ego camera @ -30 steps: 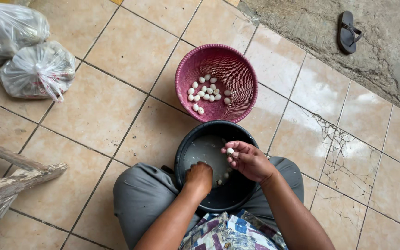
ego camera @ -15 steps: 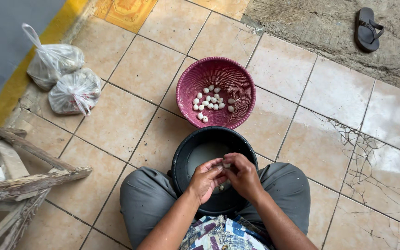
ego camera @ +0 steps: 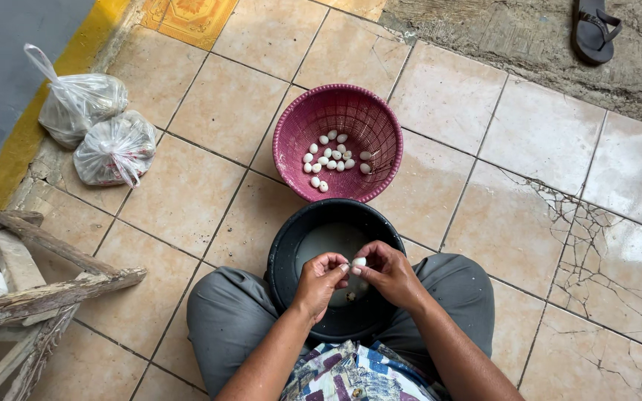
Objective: The person sits on the floor and peels small white eggs by hand, removing the shell and rinsing them in a black bowl of water. The peeled eggs are placed into a pink basket.
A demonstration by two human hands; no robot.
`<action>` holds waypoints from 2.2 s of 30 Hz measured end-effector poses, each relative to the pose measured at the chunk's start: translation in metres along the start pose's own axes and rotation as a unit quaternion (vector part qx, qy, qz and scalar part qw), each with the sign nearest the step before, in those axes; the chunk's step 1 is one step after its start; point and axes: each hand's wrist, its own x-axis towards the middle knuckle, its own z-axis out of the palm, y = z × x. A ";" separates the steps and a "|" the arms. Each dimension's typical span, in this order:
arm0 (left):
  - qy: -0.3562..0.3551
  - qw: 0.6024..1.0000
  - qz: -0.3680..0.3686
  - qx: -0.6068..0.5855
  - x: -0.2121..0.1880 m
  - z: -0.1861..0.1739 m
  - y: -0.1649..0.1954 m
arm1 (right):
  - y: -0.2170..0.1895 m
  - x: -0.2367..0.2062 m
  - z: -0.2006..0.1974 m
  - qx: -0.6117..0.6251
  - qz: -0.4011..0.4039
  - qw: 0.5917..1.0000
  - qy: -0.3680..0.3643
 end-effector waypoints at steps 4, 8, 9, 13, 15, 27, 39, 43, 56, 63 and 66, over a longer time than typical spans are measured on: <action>0.050 0.899 0.101 0.423 0.005 -0.006 0.021 | -0.019 0.033 0.004 0.073 -0.010 0.996 0.056; 0.014 0.754 -0.072 0.653 0.021 -0.002 0.036 | -0.061 0.071 0.010 0.164 -0.040 0.976 0.141; 0.014 0.743 -0.097 0.662 0.027 0.000 0.037 | -0.068 0.072 0.011 0.048 -0.072 0.982 0.168; -0.014 0.700 -0.192 0.688 0.042 0.000 0.034 | -0.057 0.061 0.025 -0.349 -0.170 0.918 0.079; -0.036 0.685 -0.226 0.692 0.046 -0.002 0.032 | -0.035 0.060 0.040 -0.546 -0.127 0.810 -0.170; -0.142 0.633 -0.294 0.702 0.047 0.004 0.050 | -0.034 0.056 0.083 -0.704 0.031 0.599 -0.381; 0.033 0.665 0.187 0.722 -0.031 -0.020 0.060 | -0.023 0.017 0.093 -0.605 -0.003 0.737 -0.303; 0.078 0.694 0.314 0.643 -0.054 -0.038 0.045 | -0.036 0.007 0.108 -0.472 -0.001 0.805 -0.360; 0.156 0.721 0.428 0.522 -0.051 -0.046 0.033 | -0.056 -0.004 0.138 -0.490 -0.008 0.826 -0.279; 0.150 0.720 0.434 0.521 -0.058 -0.045 0.038 | -0.074 -0.009 0.137 -0.423 0.007 0.896 -0.133; 0.146 0.745 0.416 0.501 -0.062 -0.045 0.037 | -0.068 -0.016 0.136 -0.484 -0.039 0.836 -0.256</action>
